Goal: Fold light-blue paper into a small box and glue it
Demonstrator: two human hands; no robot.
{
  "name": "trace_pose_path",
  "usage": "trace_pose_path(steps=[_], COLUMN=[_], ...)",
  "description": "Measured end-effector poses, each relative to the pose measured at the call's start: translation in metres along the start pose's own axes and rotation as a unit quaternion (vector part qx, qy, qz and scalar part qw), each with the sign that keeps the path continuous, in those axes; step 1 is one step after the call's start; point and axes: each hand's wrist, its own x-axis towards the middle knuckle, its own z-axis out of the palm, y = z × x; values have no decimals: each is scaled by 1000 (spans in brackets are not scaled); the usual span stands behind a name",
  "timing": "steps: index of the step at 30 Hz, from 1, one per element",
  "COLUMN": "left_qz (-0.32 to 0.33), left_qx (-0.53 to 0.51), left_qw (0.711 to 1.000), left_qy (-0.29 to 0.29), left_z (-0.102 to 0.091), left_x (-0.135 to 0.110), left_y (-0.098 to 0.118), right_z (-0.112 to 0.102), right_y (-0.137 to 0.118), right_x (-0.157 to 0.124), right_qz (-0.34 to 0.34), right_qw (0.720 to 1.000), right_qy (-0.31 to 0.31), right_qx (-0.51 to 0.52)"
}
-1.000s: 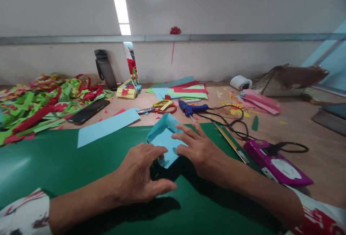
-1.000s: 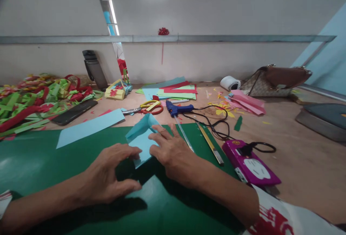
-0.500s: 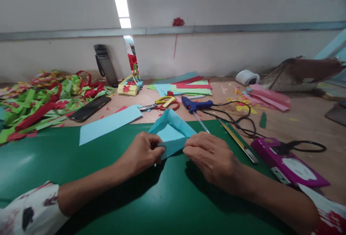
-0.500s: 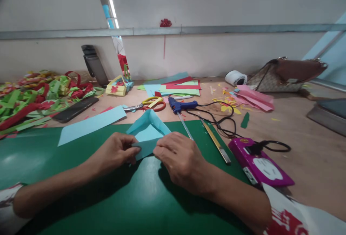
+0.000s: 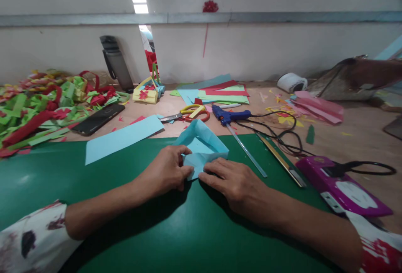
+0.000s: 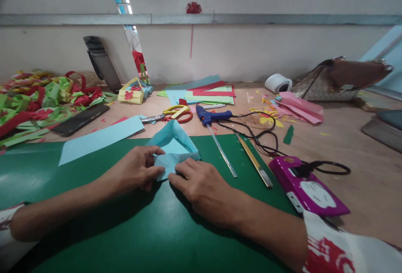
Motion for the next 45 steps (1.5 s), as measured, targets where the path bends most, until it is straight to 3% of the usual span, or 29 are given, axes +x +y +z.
trace_pose_path(steps=[10,15,18,25,35,45], left_qz=[79,193,244,272,283,311], left_qx=[172,345,362,400,379,329], left_qw=[981,906,885,870,873,887], left_qy=[40,148,161,94,115,86], left_z=[-4,-8,-9,-4,2,-1], left_x=[-16,-30,-38,-37,-33,-43], left_y=[-9,-21,-26,-37,-41,-53], right_z=[-4,-4,-4,-2,4,-2], right_y=[-4,-2,-1,-2,-15,-9], right_x=[5,3,3,11,23,20], right_qz=[12,4,0,-28,-97,-111], right_qw=[998,998,998,998,989,991], right_qy=[-63,-70,-69,-61,-31,-52], right_qx=[-23,-2,2,-15,-104,-51])
